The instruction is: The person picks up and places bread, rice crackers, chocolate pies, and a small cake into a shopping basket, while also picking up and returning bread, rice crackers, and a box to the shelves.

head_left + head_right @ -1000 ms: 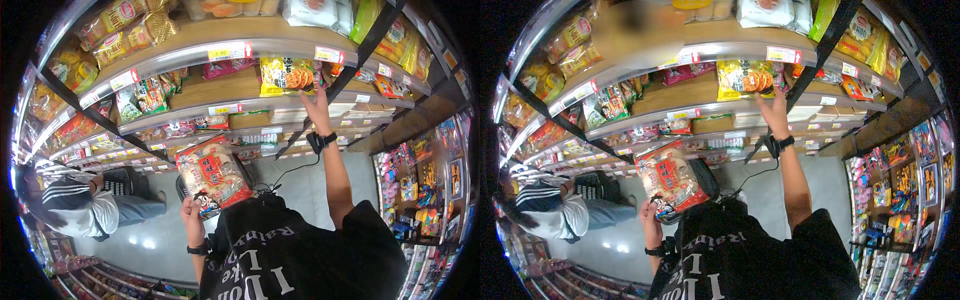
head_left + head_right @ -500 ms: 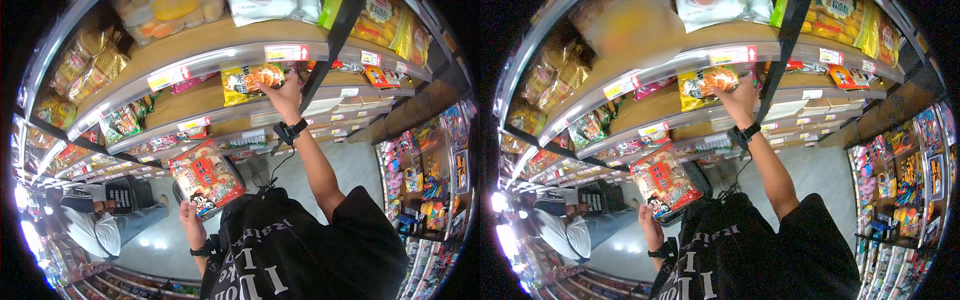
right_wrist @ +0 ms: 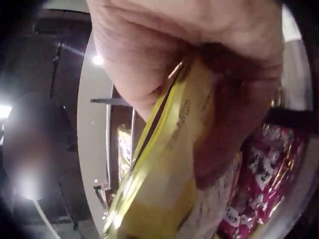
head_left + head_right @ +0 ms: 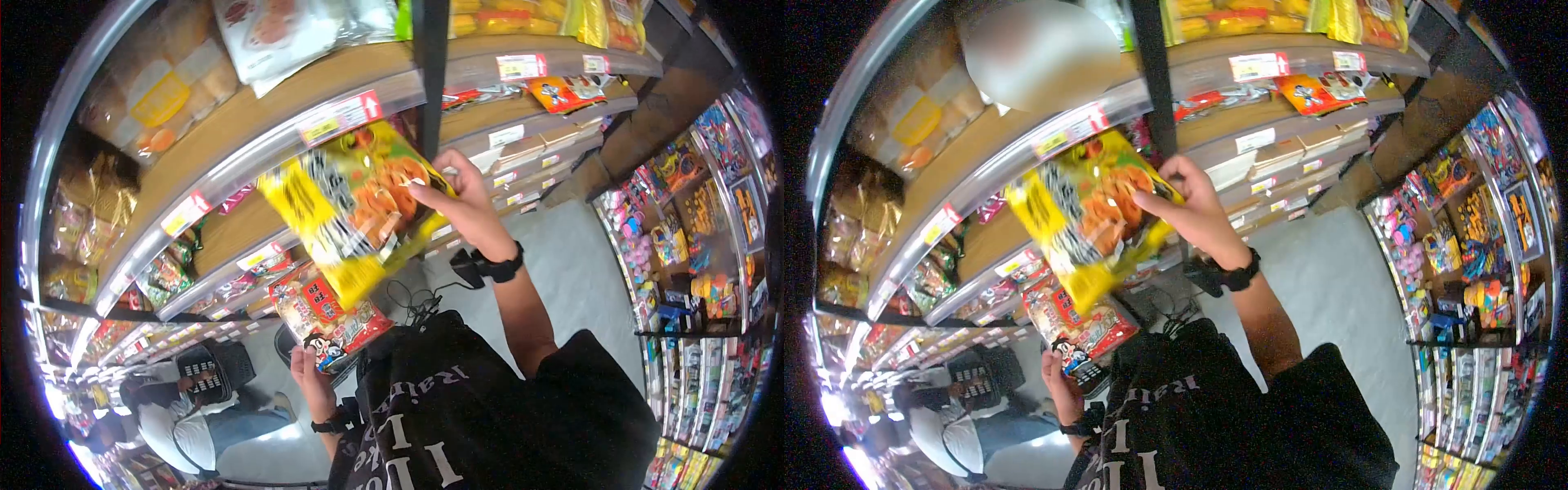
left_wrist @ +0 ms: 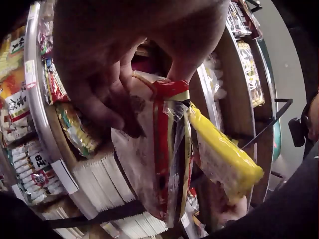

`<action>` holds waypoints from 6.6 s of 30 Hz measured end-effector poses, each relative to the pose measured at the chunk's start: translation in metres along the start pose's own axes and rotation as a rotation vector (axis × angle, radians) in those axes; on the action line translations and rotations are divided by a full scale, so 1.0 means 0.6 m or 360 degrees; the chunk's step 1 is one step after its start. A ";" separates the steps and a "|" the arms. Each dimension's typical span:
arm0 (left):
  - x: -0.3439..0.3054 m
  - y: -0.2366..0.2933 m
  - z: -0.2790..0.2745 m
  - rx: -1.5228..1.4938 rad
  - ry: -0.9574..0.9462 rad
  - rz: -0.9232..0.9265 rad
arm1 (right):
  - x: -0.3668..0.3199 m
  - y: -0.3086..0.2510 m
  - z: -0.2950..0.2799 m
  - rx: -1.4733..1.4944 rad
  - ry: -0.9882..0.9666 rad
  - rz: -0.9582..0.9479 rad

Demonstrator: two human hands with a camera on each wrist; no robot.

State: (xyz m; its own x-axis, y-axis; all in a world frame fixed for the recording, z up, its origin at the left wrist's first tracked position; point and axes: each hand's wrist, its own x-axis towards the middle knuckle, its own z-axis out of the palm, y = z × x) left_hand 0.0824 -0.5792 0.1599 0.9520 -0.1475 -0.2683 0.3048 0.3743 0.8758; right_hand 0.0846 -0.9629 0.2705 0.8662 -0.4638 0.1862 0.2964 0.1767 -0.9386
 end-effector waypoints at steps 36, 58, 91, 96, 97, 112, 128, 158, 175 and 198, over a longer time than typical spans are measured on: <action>0.052 -0.075 0.154 0.0107 -0.0355 -0.0005 | 0.106 -0.169 -0.728 0.0354 0.0980 0.0063; 0.058 -0.091 0.070 0.0173 -0.0177 -0.0076 | 0.098 0.019 -0.590 -0.0529 0.1429 -0.0353; 0.238 -0.126 -0.210 0.0616 0.0264 0.0463 | -0.074 0.513 0.283 -0.0772 -0.0590 0.0574; 0.382 -0.152 -0.209 0.0982 0.0387 0.1042 | 0.023 0.592 0.374 -0.0663 -0.0267 0.0285; 0.410 -0.151 -0.199 0.1073 0.0428 0.1047 | 0.035 0.602 0.385 -0.0701 -0.0274 0.0152; 0.505 -0.200 -0.163 0.1505 0.0827 0.1167 | 0.091 0.712 0.358 -0.0937 -0.0287 -0.0306; 0.487 -0.246 -0.166 0.1260 0.0629 0.1102 | 0.060 0.687 0.338 -0.1004 -0.0289 -0.0378; 0.178 -0.679 -0.743 0.1951 0.0535 -0.0802 | -0.485 1.661 0.389 -0.0733 -0.1365 0.2249; 0.158 -0.706 -0.778 0.2075 0.0549 -0.0624 | -0.542 1.629 0.375 -0.1149 -0.1093 0.1442; 0.294 -0.559 -0.535 0.0150 0.0542 -0.0070 | -0.281 1.060 0.251 -0.0666 -0.1078 0.1559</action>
State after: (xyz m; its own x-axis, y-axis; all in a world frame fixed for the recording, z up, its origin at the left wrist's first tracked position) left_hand 0.1573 -0.4366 -0.3103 0.8977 0.1581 -0.4112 0.3570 0.2860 0.8893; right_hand 0.1879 -0.6417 -0.3139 0.7188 0.2645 -0.6429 -0.6275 -0.1512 -0.7638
